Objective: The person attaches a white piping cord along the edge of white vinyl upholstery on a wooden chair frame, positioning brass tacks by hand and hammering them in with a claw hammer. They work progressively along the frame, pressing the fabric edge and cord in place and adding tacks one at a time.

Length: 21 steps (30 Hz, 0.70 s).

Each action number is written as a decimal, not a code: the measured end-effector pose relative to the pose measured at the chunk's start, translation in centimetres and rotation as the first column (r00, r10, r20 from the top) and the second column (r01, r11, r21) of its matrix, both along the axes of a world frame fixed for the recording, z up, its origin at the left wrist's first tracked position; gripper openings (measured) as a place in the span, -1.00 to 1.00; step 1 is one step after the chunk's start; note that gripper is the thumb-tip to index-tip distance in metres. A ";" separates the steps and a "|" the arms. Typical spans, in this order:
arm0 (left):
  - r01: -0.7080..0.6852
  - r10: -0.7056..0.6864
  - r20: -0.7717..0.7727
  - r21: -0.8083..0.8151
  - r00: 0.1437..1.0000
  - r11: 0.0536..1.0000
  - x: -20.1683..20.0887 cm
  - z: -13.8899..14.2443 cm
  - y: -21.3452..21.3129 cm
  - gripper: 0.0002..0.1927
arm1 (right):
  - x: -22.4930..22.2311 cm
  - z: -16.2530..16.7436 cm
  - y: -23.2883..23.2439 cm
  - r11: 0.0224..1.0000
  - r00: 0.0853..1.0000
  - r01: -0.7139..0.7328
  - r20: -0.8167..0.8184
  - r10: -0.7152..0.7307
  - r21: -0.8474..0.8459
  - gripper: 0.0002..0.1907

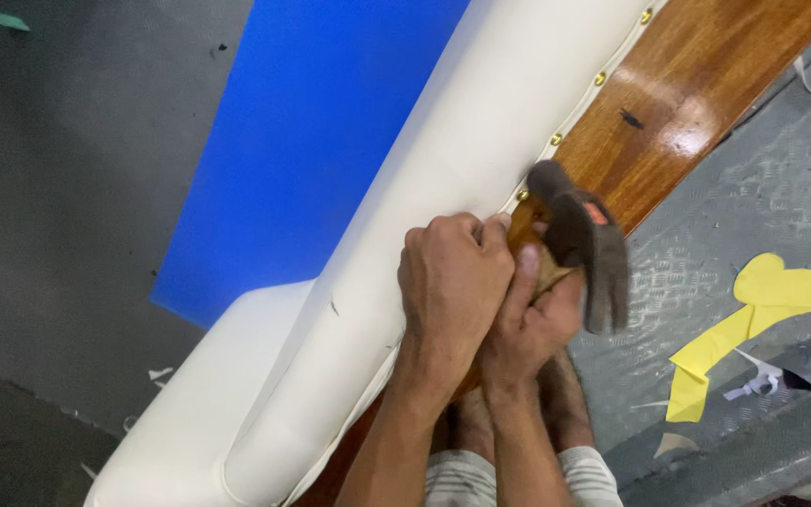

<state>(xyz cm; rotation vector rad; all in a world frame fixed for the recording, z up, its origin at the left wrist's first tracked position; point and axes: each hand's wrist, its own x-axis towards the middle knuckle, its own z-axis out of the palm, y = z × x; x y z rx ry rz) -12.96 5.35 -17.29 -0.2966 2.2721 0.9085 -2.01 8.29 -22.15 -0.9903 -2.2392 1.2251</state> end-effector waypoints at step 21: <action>0.013 -0.013 0.011 0.002 1.000 1.000 0.1 -0.1 0.1 -0.54 | 0.4 0.5 0.9 0.996 0.996 -0.087 0.022 0.086 0.022 -0.82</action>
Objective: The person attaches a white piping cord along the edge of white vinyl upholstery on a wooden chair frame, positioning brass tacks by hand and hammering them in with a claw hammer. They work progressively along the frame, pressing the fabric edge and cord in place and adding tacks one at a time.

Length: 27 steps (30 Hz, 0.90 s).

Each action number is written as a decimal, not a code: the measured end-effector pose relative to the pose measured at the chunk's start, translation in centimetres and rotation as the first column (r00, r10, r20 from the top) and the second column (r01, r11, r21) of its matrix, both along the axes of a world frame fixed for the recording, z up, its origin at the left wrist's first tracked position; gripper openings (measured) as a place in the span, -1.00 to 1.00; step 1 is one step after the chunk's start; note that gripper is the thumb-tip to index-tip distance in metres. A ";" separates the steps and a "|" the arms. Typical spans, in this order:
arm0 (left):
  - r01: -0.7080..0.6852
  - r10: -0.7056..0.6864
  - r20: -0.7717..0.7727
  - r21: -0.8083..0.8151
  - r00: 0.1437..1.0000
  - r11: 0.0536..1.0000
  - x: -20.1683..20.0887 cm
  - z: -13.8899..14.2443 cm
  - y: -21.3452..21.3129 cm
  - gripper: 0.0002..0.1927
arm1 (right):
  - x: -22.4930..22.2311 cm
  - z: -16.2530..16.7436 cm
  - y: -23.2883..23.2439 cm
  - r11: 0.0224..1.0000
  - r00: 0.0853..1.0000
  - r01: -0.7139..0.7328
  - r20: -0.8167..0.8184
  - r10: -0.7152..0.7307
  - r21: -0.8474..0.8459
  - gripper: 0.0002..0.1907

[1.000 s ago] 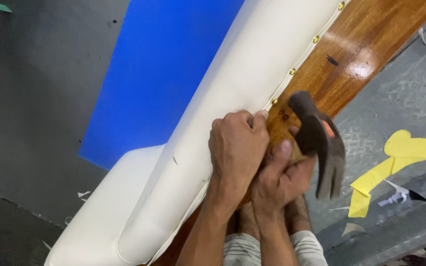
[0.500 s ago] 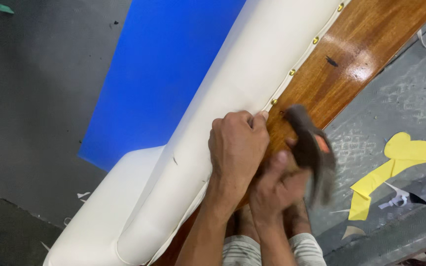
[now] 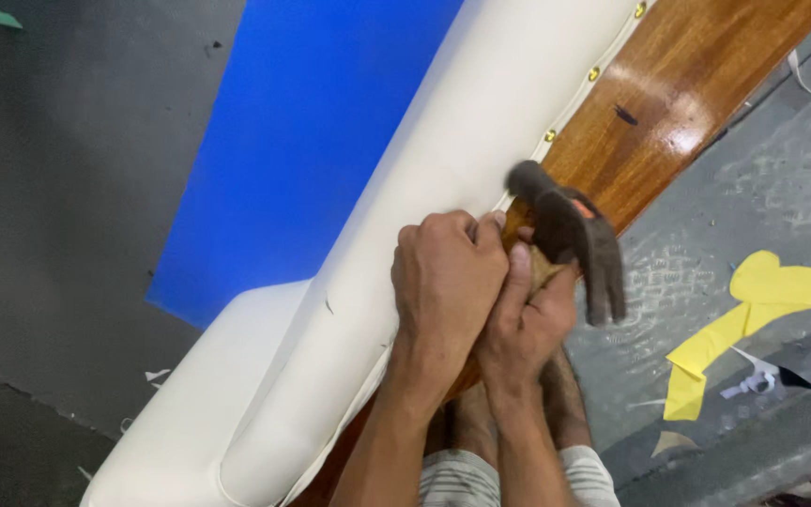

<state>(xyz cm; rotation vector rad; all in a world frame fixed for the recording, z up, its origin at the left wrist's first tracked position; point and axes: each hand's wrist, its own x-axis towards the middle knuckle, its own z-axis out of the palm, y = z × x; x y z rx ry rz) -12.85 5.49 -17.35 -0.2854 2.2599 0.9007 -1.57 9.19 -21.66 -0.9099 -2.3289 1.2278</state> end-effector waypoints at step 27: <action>0.037 -0.021 -0.198 0.078 0.980 0.996 2.0 0.0 -1.7 -0.59 | 5.6 2.9 7.3 0.927 0.916 -0.371 0.186 0.355 0.059 -0.67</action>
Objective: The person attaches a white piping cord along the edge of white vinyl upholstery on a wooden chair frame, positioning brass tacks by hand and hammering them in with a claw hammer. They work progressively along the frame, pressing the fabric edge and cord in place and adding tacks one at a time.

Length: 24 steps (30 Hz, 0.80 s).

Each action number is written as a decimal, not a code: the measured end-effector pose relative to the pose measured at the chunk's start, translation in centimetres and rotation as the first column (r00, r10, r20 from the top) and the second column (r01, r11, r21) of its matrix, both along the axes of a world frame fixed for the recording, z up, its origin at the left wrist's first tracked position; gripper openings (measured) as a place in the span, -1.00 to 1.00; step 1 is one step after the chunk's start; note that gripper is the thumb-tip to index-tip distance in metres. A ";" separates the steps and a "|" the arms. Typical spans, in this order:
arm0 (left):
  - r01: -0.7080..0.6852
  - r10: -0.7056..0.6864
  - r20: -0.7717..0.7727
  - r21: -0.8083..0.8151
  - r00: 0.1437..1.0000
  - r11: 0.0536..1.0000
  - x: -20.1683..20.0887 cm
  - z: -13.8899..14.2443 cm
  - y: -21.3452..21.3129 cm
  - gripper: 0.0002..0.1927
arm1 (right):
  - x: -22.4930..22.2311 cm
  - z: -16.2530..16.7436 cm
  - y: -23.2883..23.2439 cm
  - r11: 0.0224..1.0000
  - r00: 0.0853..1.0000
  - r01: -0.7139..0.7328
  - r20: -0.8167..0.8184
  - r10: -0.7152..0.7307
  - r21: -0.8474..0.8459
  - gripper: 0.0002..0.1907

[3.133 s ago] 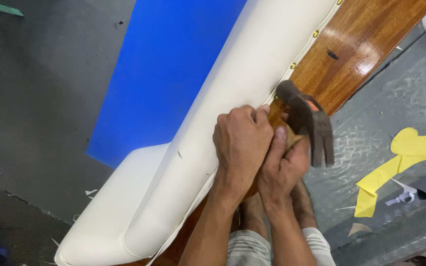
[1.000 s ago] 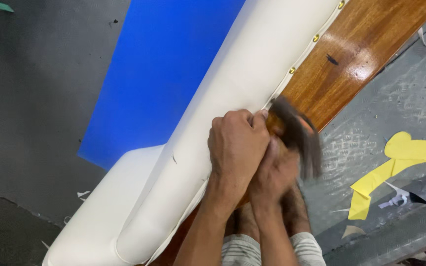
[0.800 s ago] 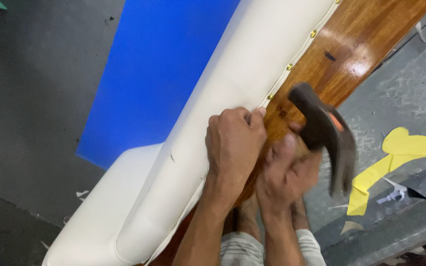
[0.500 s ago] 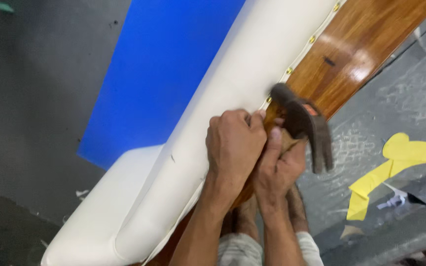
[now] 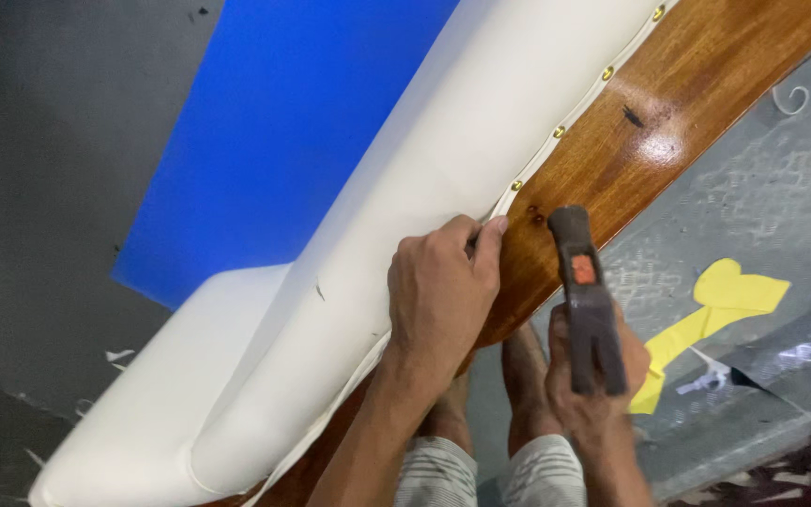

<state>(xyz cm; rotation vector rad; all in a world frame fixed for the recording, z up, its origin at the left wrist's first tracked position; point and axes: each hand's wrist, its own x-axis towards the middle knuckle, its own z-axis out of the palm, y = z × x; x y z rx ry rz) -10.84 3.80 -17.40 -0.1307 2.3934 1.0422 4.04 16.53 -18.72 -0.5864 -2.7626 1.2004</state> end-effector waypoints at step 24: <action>-0.091 0.093 0.048 -0.048 0.995 0.995 2.4 -1.9 -0.6 -0.60 | -9.5 1.4 11.3 0.272 0.344 -0.915 0.225 0.912 0.298 -0.52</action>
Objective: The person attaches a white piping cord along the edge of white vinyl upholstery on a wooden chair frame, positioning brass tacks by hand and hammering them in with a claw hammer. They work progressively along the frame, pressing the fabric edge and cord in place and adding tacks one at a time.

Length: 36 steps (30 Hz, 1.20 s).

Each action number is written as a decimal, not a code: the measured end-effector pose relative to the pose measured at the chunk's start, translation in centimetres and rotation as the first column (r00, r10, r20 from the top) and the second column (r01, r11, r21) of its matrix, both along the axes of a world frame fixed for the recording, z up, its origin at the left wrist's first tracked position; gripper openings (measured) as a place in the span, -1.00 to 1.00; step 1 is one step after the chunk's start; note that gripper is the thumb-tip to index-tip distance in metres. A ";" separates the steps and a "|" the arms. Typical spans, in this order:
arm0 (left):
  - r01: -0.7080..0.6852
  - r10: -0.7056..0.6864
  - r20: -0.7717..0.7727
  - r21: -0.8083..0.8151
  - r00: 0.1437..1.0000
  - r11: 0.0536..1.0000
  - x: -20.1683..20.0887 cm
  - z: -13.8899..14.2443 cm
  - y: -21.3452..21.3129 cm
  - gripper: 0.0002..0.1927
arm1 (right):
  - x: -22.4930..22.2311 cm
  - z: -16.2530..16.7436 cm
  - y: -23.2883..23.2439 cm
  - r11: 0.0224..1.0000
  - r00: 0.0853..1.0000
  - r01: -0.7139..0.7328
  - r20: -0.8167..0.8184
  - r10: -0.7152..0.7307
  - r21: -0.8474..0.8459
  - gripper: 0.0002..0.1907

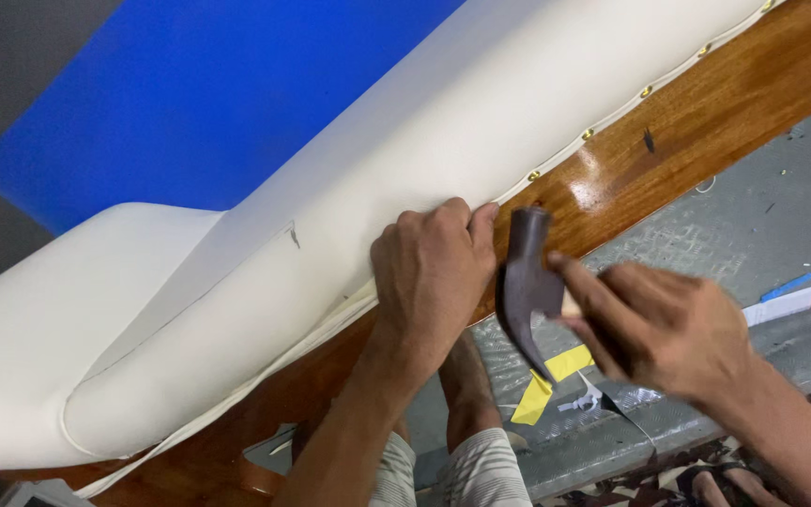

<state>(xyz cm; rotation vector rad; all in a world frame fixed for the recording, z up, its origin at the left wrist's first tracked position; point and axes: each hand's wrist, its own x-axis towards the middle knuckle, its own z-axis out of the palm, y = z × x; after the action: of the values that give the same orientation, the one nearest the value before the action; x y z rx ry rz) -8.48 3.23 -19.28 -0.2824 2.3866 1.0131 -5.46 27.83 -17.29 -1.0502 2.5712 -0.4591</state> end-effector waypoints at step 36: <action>-0.034 0.034 0.020 -0.019 0.999 0.999 -0.7 -0.1 -0.1 -0.58 | -5.1 0.5 1.7 0.939 0.947 -0.322 -0.041 0.319 -0.121 -0.57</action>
<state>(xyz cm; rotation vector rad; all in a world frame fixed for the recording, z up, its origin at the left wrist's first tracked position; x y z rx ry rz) -9.18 3.11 -19.34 -0.3399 2.3814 0.9988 -10.58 29.56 -16.78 -1.4936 2.3477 -0.5313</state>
